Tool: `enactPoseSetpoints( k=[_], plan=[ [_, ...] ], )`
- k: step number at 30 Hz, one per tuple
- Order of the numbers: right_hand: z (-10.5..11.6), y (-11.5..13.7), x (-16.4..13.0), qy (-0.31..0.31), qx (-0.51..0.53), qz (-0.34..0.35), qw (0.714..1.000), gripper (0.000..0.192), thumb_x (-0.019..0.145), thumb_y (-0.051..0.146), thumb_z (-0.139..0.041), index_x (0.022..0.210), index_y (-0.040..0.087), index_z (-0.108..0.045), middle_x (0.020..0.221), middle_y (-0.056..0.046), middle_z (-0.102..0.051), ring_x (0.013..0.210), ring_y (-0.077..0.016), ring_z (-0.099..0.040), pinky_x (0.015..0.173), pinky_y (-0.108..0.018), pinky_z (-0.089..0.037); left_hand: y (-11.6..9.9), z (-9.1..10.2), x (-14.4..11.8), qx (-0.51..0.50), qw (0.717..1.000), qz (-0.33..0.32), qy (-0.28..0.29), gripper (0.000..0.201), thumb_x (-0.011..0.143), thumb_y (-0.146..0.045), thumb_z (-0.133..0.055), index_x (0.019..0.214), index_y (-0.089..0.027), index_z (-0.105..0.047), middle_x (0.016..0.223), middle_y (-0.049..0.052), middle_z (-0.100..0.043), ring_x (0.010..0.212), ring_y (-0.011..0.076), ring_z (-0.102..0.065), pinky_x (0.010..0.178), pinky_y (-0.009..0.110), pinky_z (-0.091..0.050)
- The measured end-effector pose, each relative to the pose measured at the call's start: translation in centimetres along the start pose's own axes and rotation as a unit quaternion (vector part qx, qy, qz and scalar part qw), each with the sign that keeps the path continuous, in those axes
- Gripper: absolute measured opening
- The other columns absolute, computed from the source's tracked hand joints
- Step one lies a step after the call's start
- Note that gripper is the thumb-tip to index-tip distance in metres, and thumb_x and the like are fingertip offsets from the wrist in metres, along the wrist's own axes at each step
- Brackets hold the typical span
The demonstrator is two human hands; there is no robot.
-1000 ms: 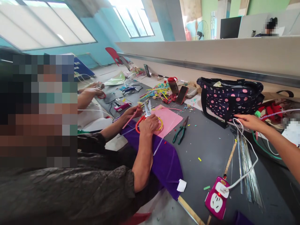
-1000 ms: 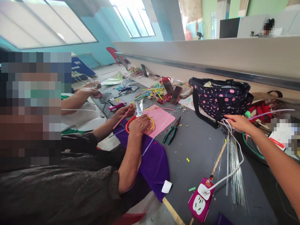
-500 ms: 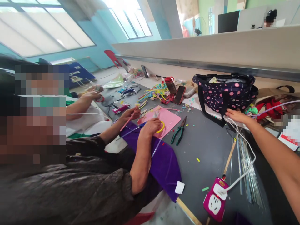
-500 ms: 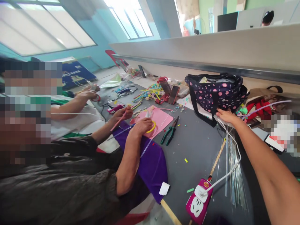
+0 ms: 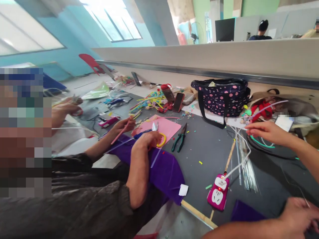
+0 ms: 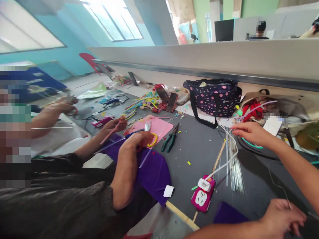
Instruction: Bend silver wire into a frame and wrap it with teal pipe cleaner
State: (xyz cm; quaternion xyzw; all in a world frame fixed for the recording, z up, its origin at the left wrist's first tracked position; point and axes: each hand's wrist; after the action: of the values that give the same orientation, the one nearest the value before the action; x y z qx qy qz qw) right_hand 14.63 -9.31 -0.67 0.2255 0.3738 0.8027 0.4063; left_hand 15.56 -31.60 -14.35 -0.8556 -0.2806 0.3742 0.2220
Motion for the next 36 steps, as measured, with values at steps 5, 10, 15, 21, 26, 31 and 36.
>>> enactPoseSetpoints(
  k=[5, 10, 15, 21, 26, 31, 36],
  plan=[
    [0.0, 4.8, -14.4, -0.079, 0.122, -0.088, 0.985, 0.041, 0.087, 0.049, -0.063, 0.117, 0.022, -0.070, 0.099, -0.009, -0.076, 0.090, -0.0229, -0.073, 0.076, -0.032, -0.060, -2.6, 0.3, 1.0, -0.010, 0.994, -0.112, -0.017, 0.030, 0.053, -0.039, -0.080, 0.060, -0.014, -0.065, 0.060, 0.002, -0.056, 0.050, 0.0080, -0.043, 0.047, 0.024, -0.031],
    [-2.3, 3.7, -24.9, -0.295, 0.152, -0.144, 0.932, 0.036, 0.086, 0.048, -0.065, 0.110, 0.021, -0.071, 0.088, -0.008, -0.075, 0.068, -0.0158, -0.068, 0.055, -0.025, -0.057, -4.3, 0.3, 0.5, 0.050, 0.979, -0.197, -0.012, 0.029, 0.058, -0.039, -0.077, 0.063, -0.015, -0.062, 0.060, -0.001, -0.053, 0.053, 0.0075, -0.042, 0.051, 0.022, -0.033],
    [-4.9, -1.4, -28.6, -0.432, 0.198, -0.228, 0.850, 0.040, 0.076, 0.055, -0.071, 0.087, 0.017, -0.070, 0.070, -0.006, -0.069, 0.049, -0.0106, -0.052, 0.036, -0.019, -0.041, -4.8, 0.4, 0.8, 0.110, 0.961, -0.252, -0.037, 0.027, 0.061, -0.039, -0.075, 0.066, -0.015, -0.063, 0.061, -0.002, -0.053, 0.053, 0.0068, -0.041, 0.053, 0.021, -0.033],
    [-7.6, -5.1, -26.3, -0.431, 0.367, -0.215, 0.796, 0.038, 0.065, 0.053, -0.078, 0.077, 0.018, -0.068, 0.069, -0.003, -0.066, 0.049, -0.0100, -0.050, 0.037, -0.020, -0.040, -4.8, 0.5, 1.0, 0.149, 0.944, -0.290, -0.052, 0.025, 0.064, -0.036, -0.075, 0.067, -0.015, -0.062, 0.060, -0.003, -0.053, 0.052, 0.0064, -0.041, 0.052, 0.021, -0.032],
    [-8.5, -6.3, -25.4, -0.432, 0.410, -0.204, 0.777, 0.034, 0.063, 0.047, -0.081, 0.074, 0.018, -0.067, 0.065, 0.000, -0.064, 0.048, -0.0090, -0.048, 0.040, -0.020, -0.041, -4.7, 0.6, 1.2, 0.168, 0.942, -0.284, -0.056, 0.026, 0.066, -0.037, -0.075, 0.068, -0.014, -0.062, 0.060, -0.002, -0.055, 0.051, 0.0065, -0.042, 0.052, 0.022, -0.032],
    [-8.8, -7.0, -25.5, -0.447, 0.397, -0.194, 0.777, 0.031, 0.067, 0.045, -0.080, 0.073, 0.018, -0.066, 0.062, 0.002, -0.061, 0.045, -0.0071, -0.047, 0.041, -0.020, -0.039, -4.6, 0.6, 1.6, 0.170, 0.945, -0.276, -0.053, 0.026, 0.067, -0.036, -0.075, 0.068, -0.014, -0.062, 0.061, -0.002, -0.055, 0.051, 0.0062, -0.043, 0.052, 0.022, -0.033],
    [-9.1, -7.0, -25.2, -0.475, 0.360, -0.175, 0.784, 0.030, 0.070, 0.045, -0.077, 0.076, 0.018, -0.066, 0.063, 0.002, -0.062, 0.044, -0.0074, -0.048, 0.042, -0.020, -0.038, -4.4, 0.7, 1.8, 0.120, 0.963, -0.238, -0.041, 0.027, 0.063, -0.036, -0.077, 0.069, -0.014, -0.064, 0.061, -0.002, -0.056, 0.050, 0.0058, -0.043, 0.052, 0.021, -0.034]
  ],
)
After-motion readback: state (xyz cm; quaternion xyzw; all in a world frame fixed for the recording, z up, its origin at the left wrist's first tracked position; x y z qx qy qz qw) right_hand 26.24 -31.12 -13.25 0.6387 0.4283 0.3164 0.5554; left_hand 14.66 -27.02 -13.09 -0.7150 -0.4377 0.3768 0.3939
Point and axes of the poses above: each hand's wrist, its own x-axis towards the middle knuckle, its own z-axis out of the back of the hand, y = z × x
